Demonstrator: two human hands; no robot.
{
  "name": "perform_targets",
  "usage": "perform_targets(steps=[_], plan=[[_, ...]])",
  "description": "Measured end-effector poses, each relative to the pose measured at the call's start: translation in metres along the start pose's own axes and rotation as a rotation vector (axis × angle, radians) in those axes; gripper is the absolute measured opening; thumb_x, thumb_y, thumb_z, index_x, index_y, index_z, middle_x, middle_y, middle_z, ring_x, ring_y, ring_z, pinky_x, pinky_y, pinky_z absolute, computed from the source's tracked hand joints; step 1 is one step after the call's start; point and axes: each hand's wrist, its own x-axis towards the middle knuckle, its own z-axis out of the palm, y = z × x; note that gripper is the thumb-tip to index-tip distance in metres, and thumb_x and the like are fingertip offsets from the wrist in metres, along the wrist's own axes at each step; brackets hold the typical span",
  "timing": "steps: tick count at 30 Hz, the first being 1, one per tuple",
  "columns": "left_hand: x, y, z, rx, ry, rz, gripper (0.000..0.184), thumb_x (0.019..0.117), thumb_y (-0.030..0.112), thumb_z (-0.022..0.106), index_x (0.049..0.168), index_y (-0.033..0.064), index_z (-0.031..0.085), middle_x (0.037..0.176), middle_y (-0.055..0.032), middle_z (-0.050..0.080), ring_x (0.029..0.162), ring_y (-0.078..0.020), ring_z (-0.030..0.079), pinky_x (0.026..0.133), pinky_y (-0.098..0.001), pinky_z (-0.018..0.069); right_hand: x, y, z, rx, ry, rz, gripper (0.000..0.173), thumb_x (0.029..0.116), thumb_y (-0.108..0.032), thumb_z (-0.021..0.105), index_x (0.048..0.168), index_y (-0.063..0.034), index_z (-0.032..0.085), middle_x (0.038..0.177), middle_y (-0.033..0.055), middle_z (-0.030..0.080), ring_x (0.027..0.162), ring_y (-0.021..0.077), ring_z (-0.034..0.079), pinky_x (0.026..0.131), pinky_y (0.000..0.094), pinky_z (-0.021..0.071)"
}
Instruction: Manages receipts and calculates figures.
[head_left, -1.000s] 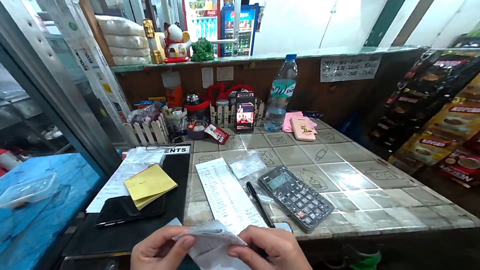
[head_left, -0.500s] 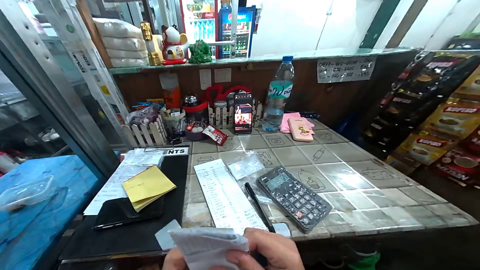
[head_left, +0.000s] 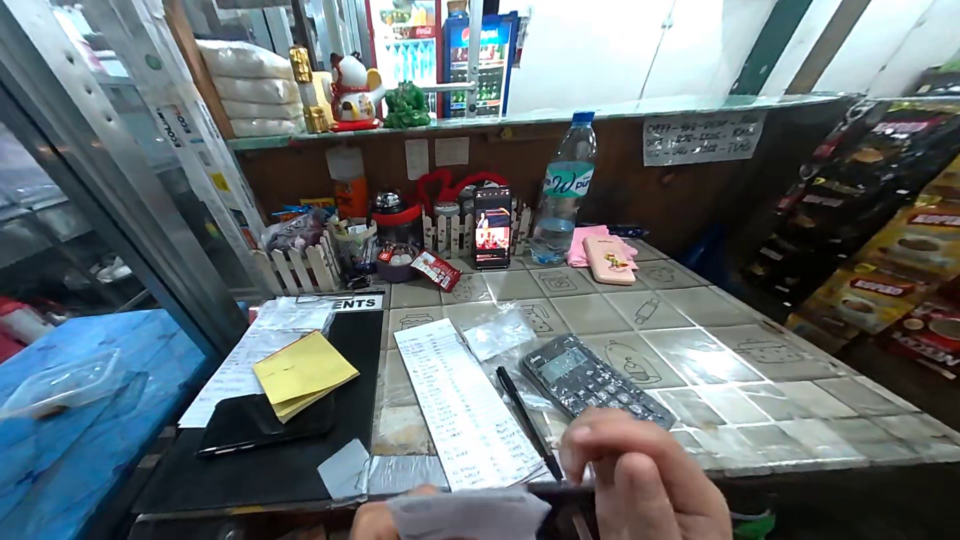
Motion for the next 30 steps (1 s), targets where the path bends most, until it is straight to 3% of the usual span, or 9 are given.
perform_targets(steps=[2, 3, 5, 8, 11, 14, 20, 26, 30], plan=[[0.003, 0.006, 0.0, -0.06, 0.12, 0.017, 0.022, 0.0887, 0.006, 0.077, 0.107, 0.0188, 0.078, 0.101, 0.0078, 0.078, 0.093, -0.0037, 0.073, 0.086, -0.0264, 0.0621, -0.001, 0.002, -0.002, -0.061, -0.183, 0.08, 0.054, 0.1023, -0.059, 0.049, 0.127, -0.0141, 0.065, 0.1, -0.0024, 0.069, 0.086, 0.0052, 0.064, 0.073, 0.0229, 0.0543], [0.004, 0.008, -0.001, -0.07, 0.162, 0.021, 0.024, 0.0885, 0.006, 0.077, 0.108, 0.0206, 0.078, 0.102, 0.0082, 0.078, 0.093, -0.0039, 0.073, 0.087, -0.0262, 0.0621, -0.003, 0.004, 0.002, -0.078, -0.273, 0.108, 0.059, 0.0993, -0.058, 0.057, 0.129, -0.0078, 0.064, 0.101, 0.0019, 0.07, 0.088, 0.0077, 0.065, 0.073, 0.0251, 0.0554], [0.006, 0.008, -0.004, -0.06, 0.188, 0.031, 0.023, 0.088, 0.006, 0.077, 0.108, 0.019, 0.078, 0.102, 0.006, 0.078, 0.093, -0.0058, 0.074, 0.087, -0.0273, 0.0622, -0.008, 0.005, 0.014, -0.099, -0.389, 0.148, 0.045, 0.097, -0.038, 0.07, 0.123, -0.0014, 0.067, 0.097, 0.0056, 0.072, 0.086, 0.0096, 0.067, 0.074, 0.0265, 0.0574], [0.006, 0.009, -0.006, 0.005, 0.193, 0.005, 0.02, 0.0867, 0.007, 0.079, 0.104, 0.0162, 0.078, 0.098, 0.0049, 0.078, 0.089, -0.0066, 0.074, 0.084, -0.0277, 0.063, -0.013, 0.007, 0.025, -0.113, -0.398, 0.136, 0.014, 0.0982, -0.013, 0.069, 0.104, -0.0003, 0.072, 0.091, 0.0065, 0.073, 0.081, 0.0087, 0.069, 0.075, 0.025, 0.0591], [0.007, 0.012, -0.01, 0.024, 0.227, -0.031, 0.015, 0.0887, 0.015, 0.078, 0.103, 0.0195, 0.078, 0.096, 0.0076, 0.078, 0.086, -0.004, 0.074, 0.081, -0.025, 0.0632, -0.011, 0.007, 0.019, -0.172, -0.472, 0.157, 0.016, 0.1001, -0.017, 0.067, 0.101, -0.0022, 0.073, 0.089, 0.0054, 0.072, 0.081, 0.0074, 0.068, 0.075, 0.0233, 0.0578], [0.011, 0.007, -0.022, 0.017, 0.268, 0.042, 0.014, 0.092, 0.024, 0.076, 0.104, 0.0176, 0.079, 0.098, 0.0031, 0.078, 0.086, -0.0067, 0.074, 0.079, -0.0254, 0.0626, -0.012, 0.009, 0.011, -0.24, -0.556, 0.162, 0.02, 0.1012, -0.024, 0.066, 0.1, -0.005, 0.073, 0.087, 0.003, 0.071, 0.078, 0.0059, 0.067, 0.072, 0.0219, 0.0566], [0.013, 0.017, -0.022, 0.019, 0.259, 0.127, 0.012, 0.0919, 0.027, 0.076, 0.103, 0.0217, 0.078, 0.097, 0.0078, 0.076, 0.083, -0.0021, 0.071, 0.073, -0.0205, 0.0609, 0.001, -0.005, 0.009, -0.379, -0.556, 0.029, 0.017, 0.0969, -0.033, 0.069, 0.1, -0.0171, 0.074, 0.083, -0.0109, 0.066, 0.074, -0.0025, 0.062, 0.066, 0.0179, 0.0555], [0.017, 0.025, -0.018, -0.002, 0.259, 0.141, 0.008, 0.0937, 0.017, 0.074, 0.101, 0.0179, 0.077, 0.096, 0.0101, 0.075, 0.084, 0.0005, 0.069, 0.076, -0.017, 0.059, 0.018, -0.031, -0.005, -0.518, -0.496, -0.031, 0.014, 0.0944, -0.026, 0.068, 0.09, -0.0148, 0.075, 0.094, -0.0055, 0.068, 0.088, 0.0031, 0.064, 0.076, 0.0219, 0.0537], [0.019, 0.029, -0.012, -0.038, 0.226, 0.137, 0.012, 0.0937, 0.012, 0.073, 0.105, 0.0145, 0.074, 0.097, 0.0076, 0.073, 0.082, -0.0004, 0.068, 0.075, -0.0165, 0.0583, 0.017, -0.037, -0.008, -0.465, -0.496, -0.001, 0.013, 0.0951, -0.023, 0.068, 0.097, -0.011, 0.071, 0.106, -0.0014, 0.071, 0.097, 0.0063, 0.068, 0.082, 0.0232, 0.0586]])
